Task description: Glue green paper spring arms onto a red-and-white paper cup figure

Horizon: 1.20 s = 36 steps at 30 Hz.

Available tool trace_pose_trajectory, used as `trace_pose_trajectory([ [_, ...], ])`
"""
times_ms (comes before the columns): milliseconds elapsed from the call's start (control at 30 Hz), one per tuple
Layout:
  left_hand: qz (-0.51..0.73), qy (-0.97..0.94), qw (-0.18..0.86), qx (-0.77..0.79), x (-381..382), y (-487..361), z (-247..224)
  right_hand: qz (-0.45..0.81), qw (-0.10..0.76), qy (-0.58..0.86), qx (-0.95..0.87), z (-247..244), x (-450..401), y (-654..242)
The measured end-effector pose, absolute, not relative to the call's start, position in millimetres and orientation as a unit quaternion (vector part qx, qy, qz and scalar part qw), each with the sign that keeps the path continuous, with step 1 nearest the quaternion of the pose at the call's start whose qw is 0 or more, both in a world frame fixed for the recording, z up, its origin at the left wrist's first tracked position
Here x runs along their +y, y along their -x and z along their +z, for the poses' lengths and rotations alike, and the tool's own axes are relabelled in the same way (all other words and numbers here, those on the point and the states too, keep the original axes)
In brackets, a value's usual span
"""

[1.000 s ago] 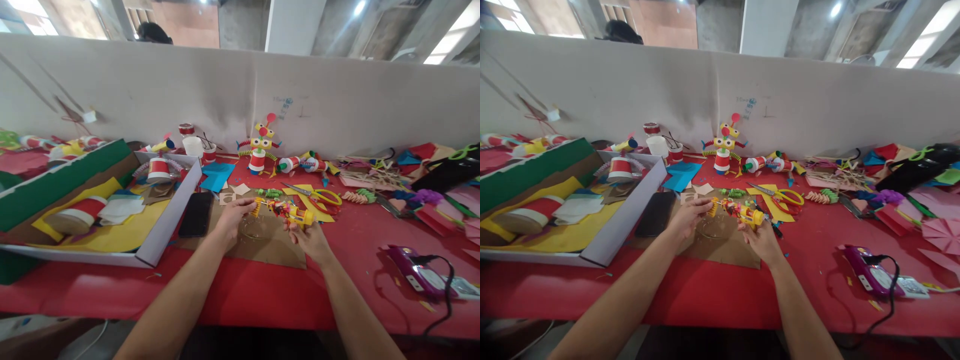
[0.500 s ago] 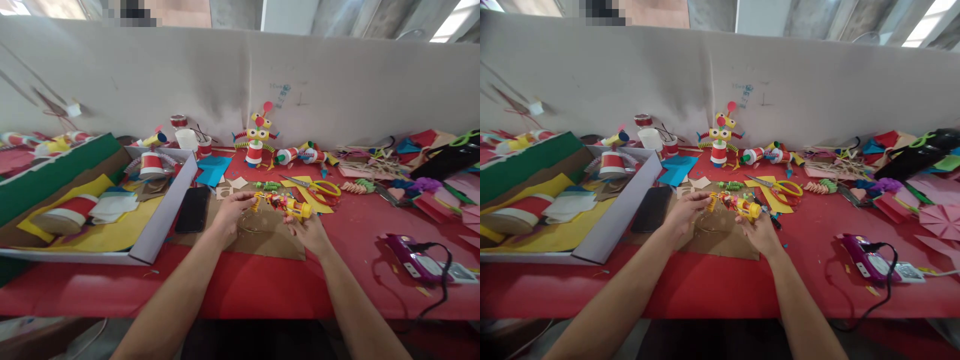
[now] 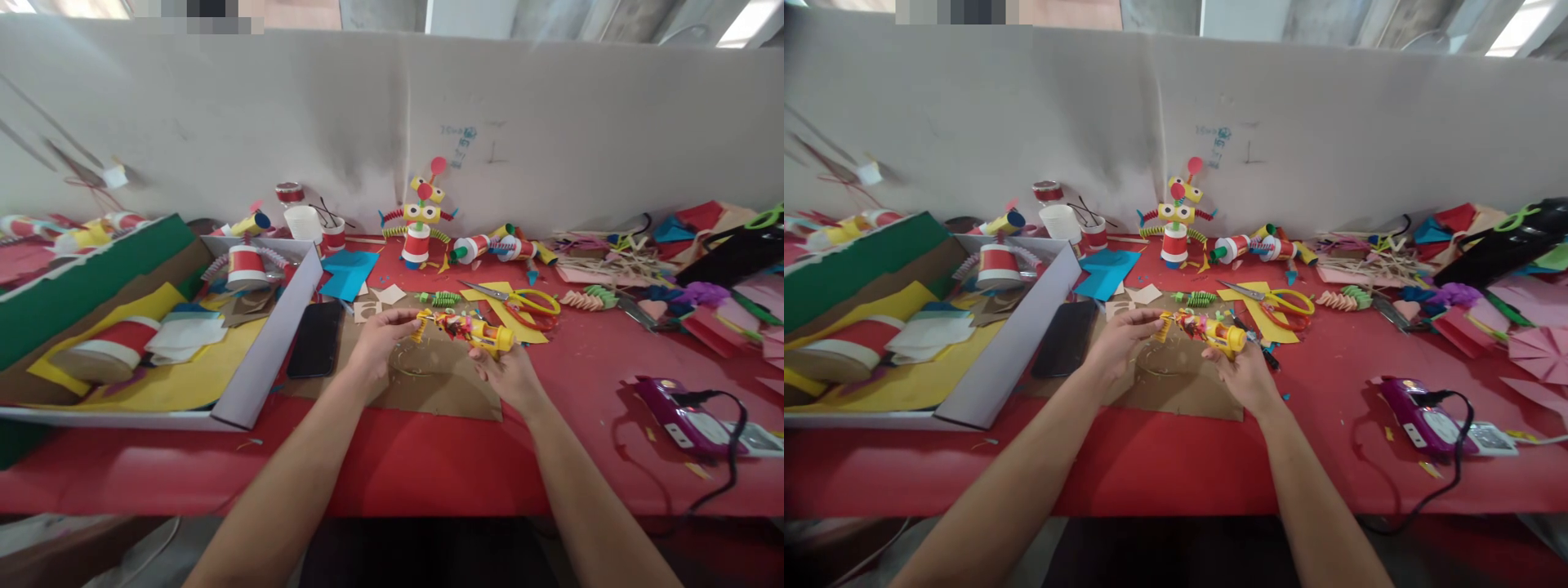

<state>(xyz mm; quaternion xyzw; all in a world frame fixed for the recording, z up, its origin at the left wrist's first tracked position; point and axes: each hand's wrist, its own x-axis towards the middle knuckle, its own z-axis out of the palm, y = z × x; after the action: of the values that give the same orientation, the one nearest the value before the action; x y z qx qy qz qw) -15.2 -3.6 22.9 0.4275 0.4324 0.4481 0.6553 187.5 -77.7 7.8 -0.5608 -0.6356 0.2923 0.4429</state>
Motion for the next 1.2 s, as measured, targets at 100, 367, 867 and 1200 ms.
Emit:
trace_pose_trajectory([
  [100,0.443,-0.427,0.658,0.435,-4.4,14.5,24.2,0.283,0.442,0.563,-0.639,8.4,-78.0,-186.9],
  [367,0.437,-0.420,0.665,0.437,-7.7,14.5,29.1,0.263,0.434,0.562,-0.653,12.0,-79.1,-187.6],
  [867,0.433,-0.414,0.671,0.437,-7.9,15.5,27.1,0.260,0.435,0.553,-0.662,6.0,-78.5,-188.6],
  [1200,0.439,-0.419,0.670,0.427,-5.6,15.8,23.6,0.249,0.420,0.572,-0.659,13.0,-80.3,-190.6],
])
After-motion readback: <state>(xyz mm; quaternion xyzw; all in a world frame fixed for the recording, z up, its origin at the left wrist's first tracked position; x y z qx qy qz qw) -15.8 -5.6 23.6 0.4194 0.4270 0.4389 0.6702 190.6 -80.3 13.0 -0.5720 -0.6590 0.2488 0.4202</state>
